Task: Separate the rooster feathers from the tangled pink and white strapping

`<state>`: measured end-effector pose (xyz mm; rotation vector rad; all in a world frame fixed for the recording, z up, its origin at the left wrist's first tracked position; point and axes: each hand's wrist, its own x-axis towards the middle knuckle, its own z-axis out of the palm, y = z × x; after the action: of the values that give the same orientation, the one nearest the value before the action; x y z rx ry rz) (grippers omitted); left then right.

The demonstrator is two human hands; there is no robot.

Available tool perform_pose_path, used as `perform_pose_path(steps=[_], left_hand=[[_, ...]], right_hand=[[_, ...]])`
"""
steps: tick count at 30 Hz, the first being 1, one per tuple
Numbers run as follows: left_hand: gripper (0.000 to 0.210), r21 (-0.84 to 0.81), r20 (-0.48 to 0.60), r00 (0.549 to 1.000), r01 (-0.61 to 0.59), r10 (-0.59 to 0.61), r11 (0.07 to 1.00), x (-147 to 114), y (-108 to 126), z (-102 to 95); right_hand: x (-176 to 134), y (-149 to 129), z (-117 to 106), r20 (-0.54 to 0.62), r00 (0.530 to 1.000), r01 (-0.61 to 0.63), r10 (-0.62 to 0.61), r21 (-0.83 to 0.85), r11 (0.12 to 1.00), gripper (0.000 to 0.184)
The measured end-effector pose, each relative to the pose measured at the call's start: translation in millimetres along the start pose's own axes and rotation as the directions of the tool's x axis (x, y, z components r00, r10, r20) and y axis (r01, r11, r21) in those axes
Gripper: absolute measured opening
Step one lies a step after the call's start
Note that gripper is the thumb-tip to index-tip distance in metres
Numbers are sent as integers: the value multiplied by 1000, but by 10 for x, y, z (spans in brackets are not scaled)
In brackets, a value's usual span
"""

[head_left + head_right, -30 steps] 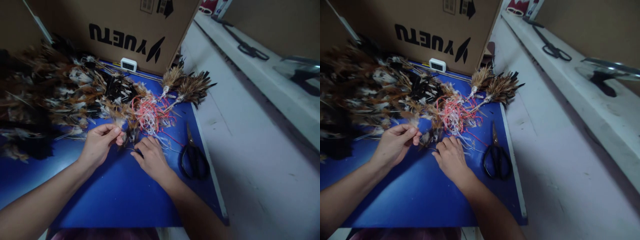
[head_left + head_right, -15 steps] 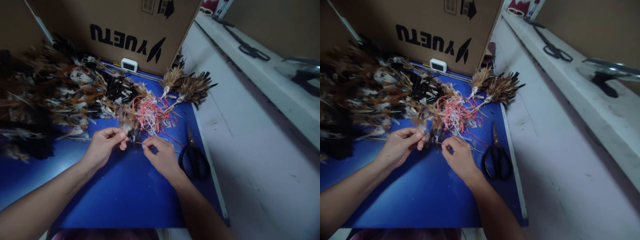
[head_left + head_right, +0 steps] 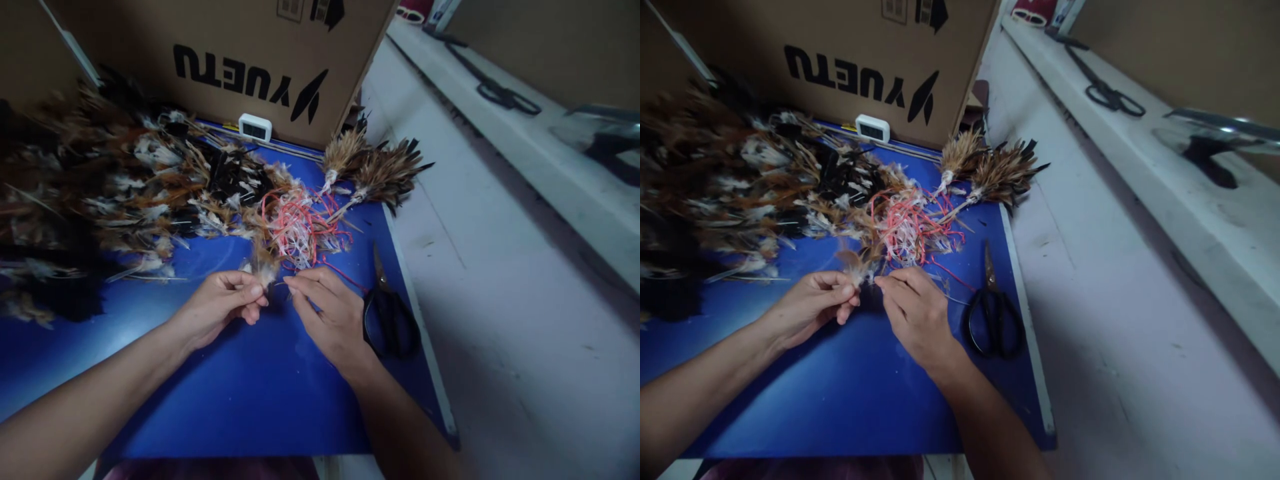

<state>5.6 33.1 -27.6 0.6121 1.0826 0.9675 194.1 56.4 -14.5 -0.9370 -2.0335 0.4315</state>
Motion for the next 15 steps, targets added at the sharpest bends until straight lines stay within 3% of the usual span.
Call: perform_pose_path(steps=[10,15], left_hand=[[23,-62,41,996,76,-74,995,-5,-18,12],[22,-73,39,996,88,-85,993,4,-14,16]], right_hand=[[23,-63,-54,61,998,-24,22,32,999,26],[12,-38,-34,12,1000,21,-22,40,999,25]])
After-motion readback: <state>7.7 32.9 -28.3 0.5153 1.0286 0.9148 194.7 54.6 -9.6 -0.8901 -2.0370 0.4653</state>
